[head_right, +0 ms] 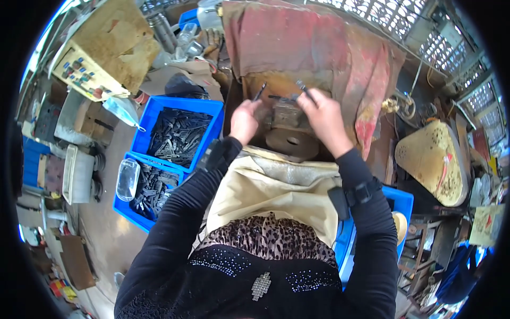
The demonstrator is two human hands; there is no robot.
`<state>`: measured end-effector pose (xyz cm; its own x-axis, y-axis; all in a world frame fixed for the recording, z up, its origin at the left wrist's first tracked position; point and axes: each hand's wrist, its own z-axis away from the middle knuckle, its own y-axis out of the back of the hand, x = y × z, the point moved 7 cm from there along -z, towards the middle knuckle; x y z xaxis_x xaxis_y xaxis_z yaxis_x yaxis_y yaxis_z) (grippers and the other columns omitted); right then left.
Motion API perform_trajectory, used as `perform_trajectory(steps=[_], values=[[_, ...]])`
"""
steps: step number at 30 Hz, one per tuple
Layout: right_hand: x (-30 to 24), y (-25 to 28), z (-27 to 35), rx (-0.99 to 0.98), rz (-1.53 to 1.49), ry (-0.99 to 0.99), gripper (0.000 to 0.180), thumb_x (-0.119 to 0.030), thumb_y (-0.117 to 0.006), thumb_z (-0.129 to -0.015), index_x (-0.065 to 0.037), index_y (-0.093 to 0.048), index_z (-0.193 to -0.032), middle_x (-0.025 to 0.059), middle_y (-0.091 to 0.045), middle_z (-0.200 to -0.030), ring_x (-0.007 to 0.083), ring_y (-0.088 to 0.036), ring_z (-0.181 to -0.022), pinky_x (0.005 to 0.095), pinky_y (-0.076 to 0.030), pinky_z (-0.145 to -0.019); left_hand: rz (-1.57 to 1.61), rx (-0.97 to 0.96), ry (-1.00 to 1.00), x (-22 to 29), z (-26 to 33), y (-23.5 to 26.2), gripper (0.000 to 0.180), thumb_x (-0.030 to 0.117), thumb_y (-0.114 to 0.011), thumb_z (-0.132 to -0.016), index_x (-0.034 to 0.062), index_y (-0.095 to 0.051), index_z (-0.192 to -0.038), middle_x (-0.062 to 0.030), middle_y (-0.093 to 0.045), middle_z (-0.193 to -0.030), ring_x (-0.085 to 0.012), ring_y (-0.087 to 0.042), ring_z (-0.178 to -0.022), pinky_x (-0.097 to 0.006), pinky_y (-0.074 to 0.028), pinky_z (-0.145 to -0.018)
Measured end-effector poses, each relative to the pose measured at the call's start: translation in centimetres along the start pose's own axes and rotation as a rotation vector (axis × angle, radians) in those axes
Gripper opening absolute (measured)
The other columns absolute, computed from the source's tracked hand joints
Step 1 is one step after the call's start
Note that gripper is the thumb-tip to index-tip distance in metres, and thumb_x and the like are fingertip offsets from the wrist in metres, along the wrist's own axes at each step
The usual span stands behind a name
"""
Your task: Assembling small metal components into a jig and using a manual press.
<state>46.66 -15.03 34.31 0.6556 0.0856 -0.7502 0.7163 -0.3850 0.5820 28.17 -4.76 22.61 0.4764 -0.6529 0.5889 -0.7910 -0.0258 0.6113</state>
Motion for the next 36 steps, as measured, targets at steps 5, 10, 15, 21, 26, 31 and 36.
perform_trajectory(steps=[5, 10, 15, 21, 26, 31, 36], values=[[-1.0, -1.9, 9.4, -0.019, 0.185, 0.261, 0.015, -0.014, -0.067, -0.087, -0.004, -0.063, -0.098, 0.0150, -0.064, -0.082, 0.0336, -0.062, -0.070, 0.0351, -0.049, -0.061, -0.172, -0.031, -0.246, -2.5, -1.0, -5.6, 0.028, 0.002, -0.059, -0.077, 0.0037, -0.067, -0.103, -0.0182, -0.063, -0.087, -0.0376, -0.062, -0.086, -0.043, -0.050, -0.075], [-1.1, -3.4, 16.1, -0.216, 0.313, 0.316, 0.023, -0.012, -0.073, -0.076, -0.010, -0.063, -0.097, 0.0094, -0.059, -0.071, 0.0311, -0.061, -0.064, 0.0401, -0.049, -0.055, 0.087, -0.402, 0.104, -6.5, 0.8, -9.8, 0.011, 0.013, -0.062, -0.080, 0.0082, -0.068, -0.087, -0.0144, -0.066, -0.084, -0.0334, -0.065, -0.085, -0.040, -0.052, -0.074], [0.7, -4.8, 18.9, -0.288, 0.319, 0.346, 0.024, -0.011, -0.067, -0.076, -0.012, -0.061, -0.099, 0.0076, -0.055, -0.070, 0.0276, -0.060, -0.061, 0.0396, -0.047, -0.053, -0.458, -0.545, -0.444, -2.3, 1.8, -10.9, 0.014, 0.015, -0.056, -0.083, 0.0121, -0.068, -0.076, -0.0118, -0.065, -0.074, -0.0310, -0.066, -0.078, -0.040, -0.053, -0.067], [3.0, -5.4, 17.0, -0.336, -0.227, 0.049, 0.029, -0.013, -0.064, -0.088, -0.013, -0.061, -0.116, 0.0035, -0.055, -0.073, 0.0123, -0.057, -0.062, 0.0314, -0.046, -0.054, -0.922, -0.534, -0.608, -12.0, 5.2, -17.1, 0.017, 0.014, -0.054, -0.083, 0.0111, -0.067, -0.073, -0.0121, -0.064, -0.066, -0.0316, -0.066, -0.071, -0.042, -0.052, -0.061], [8.7, -3.3, 15.8, -0.242, -0.947, -0.553, 0.034, -0.013, -0.052, -0.097, -0.004, -0.050, -0.129, 0.0022, -0.058, -0.085, 0.0108, -0.056, -0.066, 0.0259, -0.045, -0.060, -0.488, -0.451, -0.390, -4.5, 1.7, -10.3, 0.016, 0.015, -0.055, -0.082, 0.0105, -0.064, -0.069, -0.0123, -0.061, -0.061, -0.0314, -0.064, -0.067, -0.043, -0.051, -0.057], [11.0, -3.4, 14.7, -0.141, -0.887, -0.639, 0.029, -0.010, -0.052, -0.097, -0.002, -0.051, -0.125, 0.0047, -0.061, -0.090, 0.0122, -0.058, -0.071, 0.0264, -0.047, -0.063, -0.228, -0.069, -0.301, 4.9, 1.7, -2.8, 0.016, 0.016, -0.057, -0.083, 0.0083, -0.063, -0.070, -0.0133, -0.060, -0.067, -0.0306, -0.062, -0.064, -0.044, -0.050, -0.055], [9.9, -4.2, 11.8, 0.159, -1.242, -0.711, 0.017, -0.008, -0.052, -0.096, -0.005, -0.055, -0.112, 0.0063, -0.063, -0.092, 0.0151, -0.060, -0.082, 0.0313, -0.049, -0.074, -0.252, -0.203, -0.298, 14.3, 5.2, -3.0, 0.014, 0.016, -0.057, -0.087, 0.0059, -0.063, -0.079, -0.0116, -0.060, -0.076, -0.0302, -0.062, -0.064, -0.040, -0.051, -0.055]])
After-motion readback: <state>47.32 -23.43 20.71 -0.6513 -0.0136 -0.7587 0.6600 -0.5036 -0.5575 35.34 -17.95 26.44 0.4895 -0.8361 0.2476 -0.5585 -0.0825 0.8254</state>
